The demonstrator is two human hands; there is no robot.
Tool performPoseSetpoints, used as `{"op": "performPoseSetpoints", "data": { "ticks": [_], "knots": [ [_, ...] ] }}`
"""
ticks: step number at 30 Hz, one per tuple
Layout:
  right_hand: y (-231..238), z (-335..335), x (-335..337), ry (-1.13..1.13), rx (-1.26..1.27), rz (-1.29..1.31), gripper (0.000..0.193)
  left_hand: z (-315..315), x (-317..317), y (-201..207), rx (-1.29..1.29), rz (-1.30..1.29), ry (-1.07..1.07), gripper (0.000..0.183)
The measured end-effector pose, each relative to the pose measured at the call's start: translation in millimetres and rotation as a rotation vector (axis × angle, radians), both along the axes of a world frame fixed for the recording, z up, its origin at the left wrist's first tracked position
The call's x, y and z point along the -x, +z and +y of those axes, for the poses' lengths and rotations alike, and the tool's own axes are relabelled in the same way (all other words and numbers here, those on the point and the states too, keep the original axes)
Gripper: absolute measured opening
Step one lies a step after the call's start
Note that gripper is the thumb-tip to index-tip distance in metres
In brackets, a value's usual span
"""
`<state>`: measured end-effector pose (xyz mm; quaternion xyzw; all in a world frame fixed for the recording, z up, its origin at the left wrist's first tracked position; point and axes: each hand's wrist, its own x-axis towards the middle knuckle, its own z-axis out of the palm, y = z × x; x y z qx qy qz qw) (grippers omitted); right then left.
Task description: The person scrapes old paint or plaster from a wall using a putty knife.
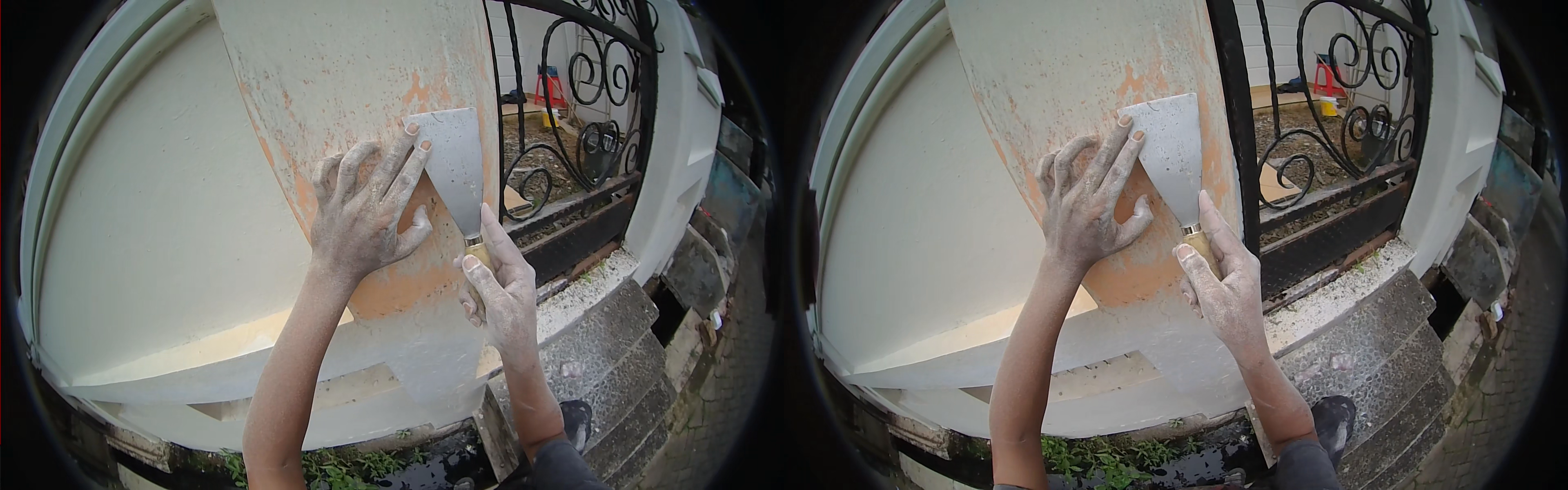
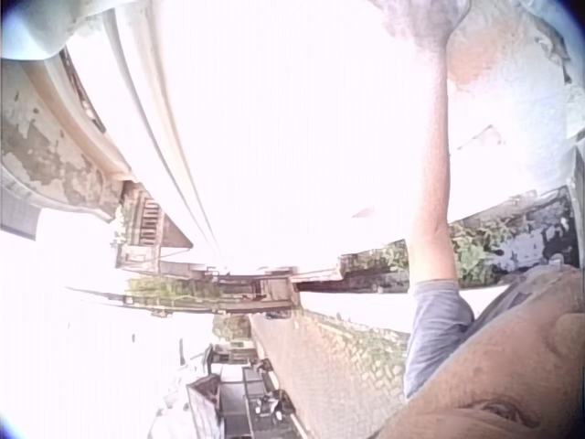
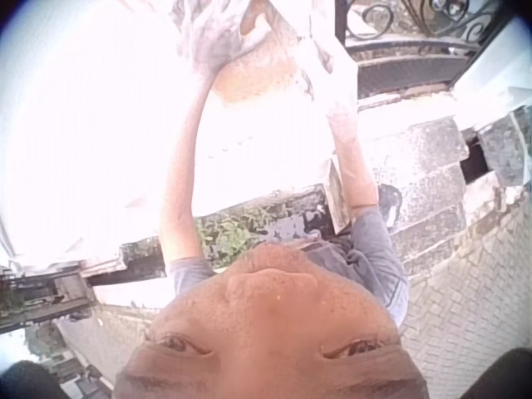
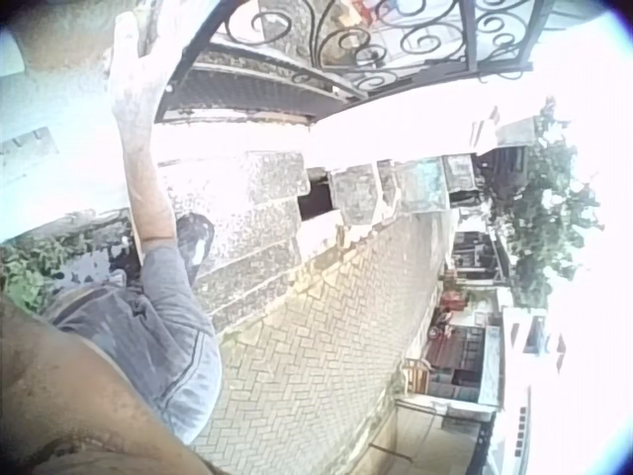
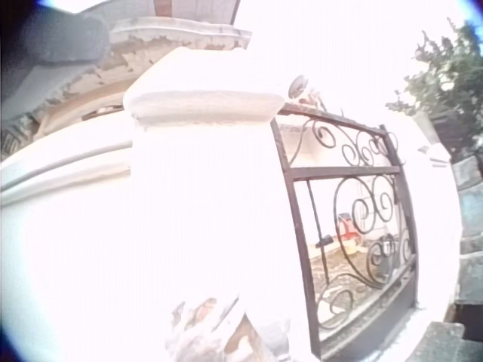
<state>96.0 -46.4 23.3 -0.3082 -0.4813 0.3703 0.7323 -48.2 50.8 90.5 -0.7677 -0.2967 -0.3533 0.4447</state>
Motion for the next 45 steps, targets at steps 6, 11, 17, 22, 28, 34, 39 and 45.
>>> {"op": "performPoseSetpoints", "data": {
  "ticks": [6,11,17,22,28,34,39,45],
  "knots": [
    [-5,-5,0,-0.034,0.051,-0.03,0.054,4,4,-3,-0.023,0.046,-0.021,0.069],
    [4,-2,1,-0.011,0.005,0.005,0.056,3,2,-2,0.031,0.001,-0.006,0.068],
    [3,-1,1,-0.016,0.011,-0.003,0.056,3,1,1,0.019,0.022,0.019,0.068],
    [-2,-4,-2,-0.01,0.029,-0.001,0.055,2,0,0,0.067,0.048,0.016,0.069],
    [2,1,0,-0.061,-0.024,-0.043,0.054,-1,1,4,0.098,0.048,0.081,0.072],
    [6,2,-4,-0.059,-0.014,-0.046,0.055,-1,-5,5,0.064,0.082,0.118,0.075],
    [-2,-4,-2,-0.03,-0.003,-0.032,0.054,5,2,-2,0.051,0.098,0.046,0.078],
    [5,-3,-5,-0.042,-0.009,-0.06,0.055,4,-1,0,0.06,0.067,0.061,0.077]
  ]
}}
